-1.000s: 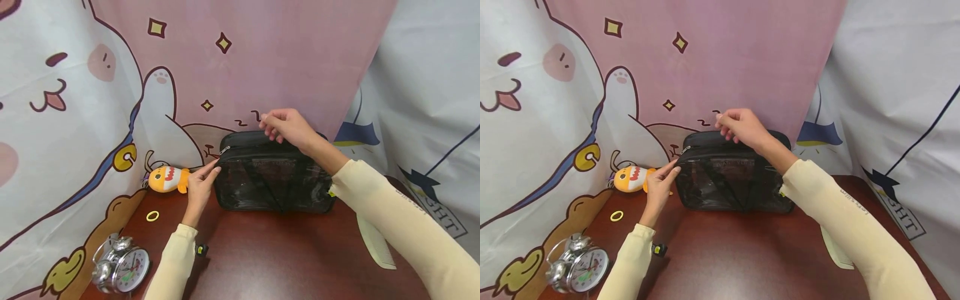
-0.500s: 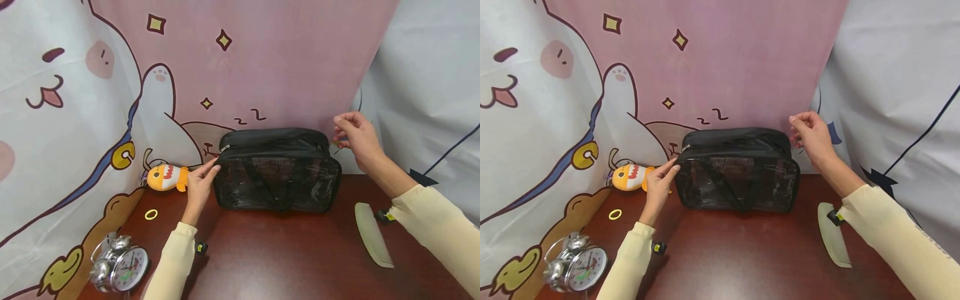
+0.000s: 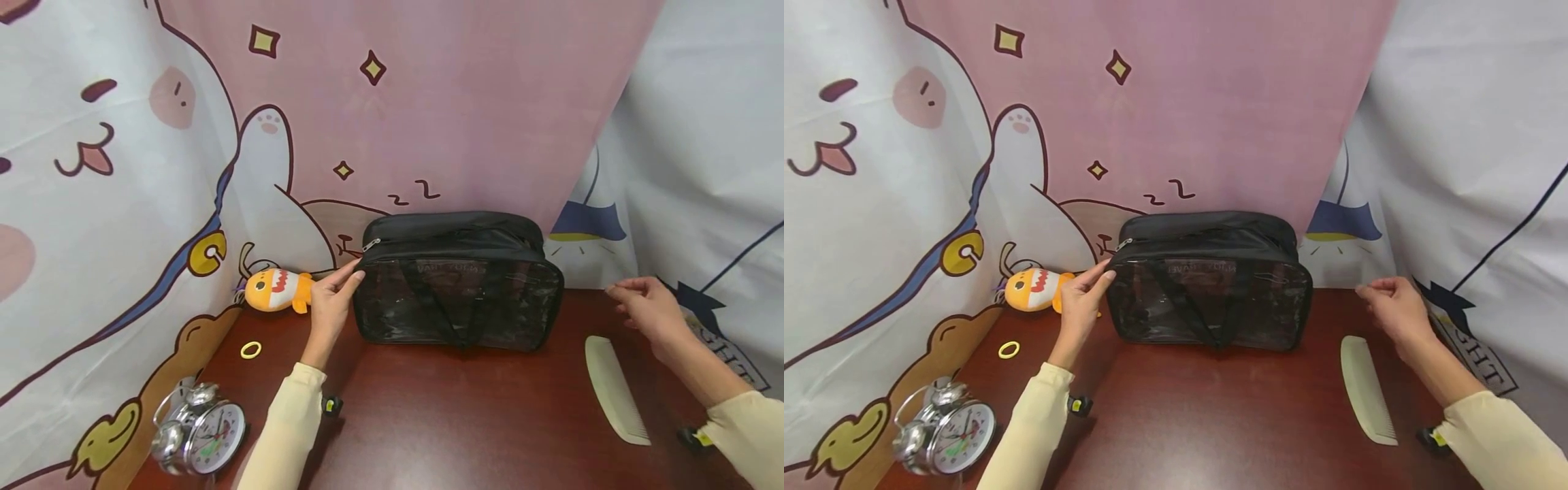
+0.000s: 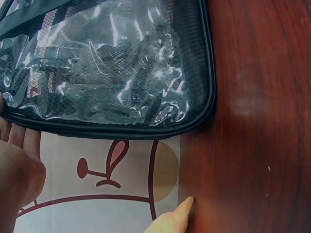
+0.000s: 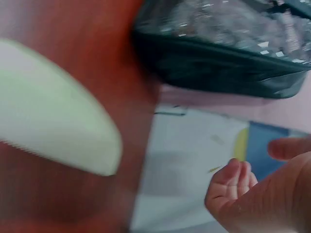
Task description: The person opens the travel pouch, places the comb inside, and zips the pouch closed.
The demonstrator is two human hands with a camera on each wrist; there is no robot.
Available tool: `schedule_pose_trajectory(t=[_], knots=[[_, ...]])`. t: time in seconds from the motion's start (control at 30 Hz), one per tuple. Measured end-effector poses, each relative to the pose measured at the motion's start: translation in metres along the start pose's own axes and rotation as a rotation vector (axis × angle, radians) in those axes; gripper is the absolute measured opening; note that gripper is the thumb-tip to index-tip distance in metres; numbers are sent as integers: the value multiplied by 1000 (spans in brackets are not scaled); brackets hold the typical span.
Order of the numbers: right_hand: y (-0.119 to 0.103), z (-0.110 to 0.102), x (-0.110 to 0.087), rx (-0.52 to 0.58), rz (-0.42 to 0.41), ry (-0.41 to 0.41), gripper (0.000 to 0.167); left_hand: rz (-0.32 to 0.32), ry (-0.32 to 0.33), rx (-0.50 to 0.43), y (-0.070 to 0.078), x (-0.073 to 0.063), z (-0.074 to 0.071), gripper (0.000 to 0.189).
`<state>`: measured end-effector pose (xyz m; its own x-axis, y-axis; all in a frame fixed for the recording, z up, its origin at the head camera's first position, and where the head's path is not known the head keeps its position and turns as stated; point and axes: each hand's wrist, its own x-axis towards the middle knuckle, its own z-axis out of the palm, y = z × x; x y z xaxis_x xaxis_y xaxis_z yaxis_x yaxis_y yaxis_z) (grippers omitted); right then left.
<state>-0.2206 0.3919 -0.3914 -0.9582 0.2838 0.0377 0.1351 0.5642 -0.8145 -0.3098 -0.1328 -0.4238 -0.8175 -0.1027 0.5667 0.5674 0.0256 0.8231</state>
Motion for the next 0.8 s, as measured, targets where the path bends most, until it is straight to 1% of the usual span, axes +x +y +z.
schedule_pose_trajectory(t=[0.07, 0.17, 0.27, 0.4, 0.53, 0.63, 0.7, 0.77, 0.8], knots=[[19, 0, -2, -90, 45, -47, 63, -4, -1, 1, 0, 0, 0, 34], [42, -1, -6, -163, 112, -139, 76, -6, 1, 4, -1, 0, 0, 33], [59, -2, -10, -187, 153, -220, 82, -2, 5, 7, -1, 0, 0, 33], [74, 1, -16, -202, 211, -271, 85, -2, 0, 1, 0, 0, 0, 32], [82, 3, -23, -199, 256, -288, 89, -10, -11, -13, 3, 0, 0, 28], [84, 4, -27, -191, 264, -276, 90, 39, -20, 21, 8, 2, -3, 22], [86, 4, -29, -189, 270, -259, 89, 86, -7, 54, 15, 10, -3, 21], [88, 3, -31, -192, 266, -247, 89, 132, 6, 89, 27, 21, 1, 22], [89, 3, -31, -192, 263, -238, 88, 144, 6, 100, 34, 28, 4, 20]])
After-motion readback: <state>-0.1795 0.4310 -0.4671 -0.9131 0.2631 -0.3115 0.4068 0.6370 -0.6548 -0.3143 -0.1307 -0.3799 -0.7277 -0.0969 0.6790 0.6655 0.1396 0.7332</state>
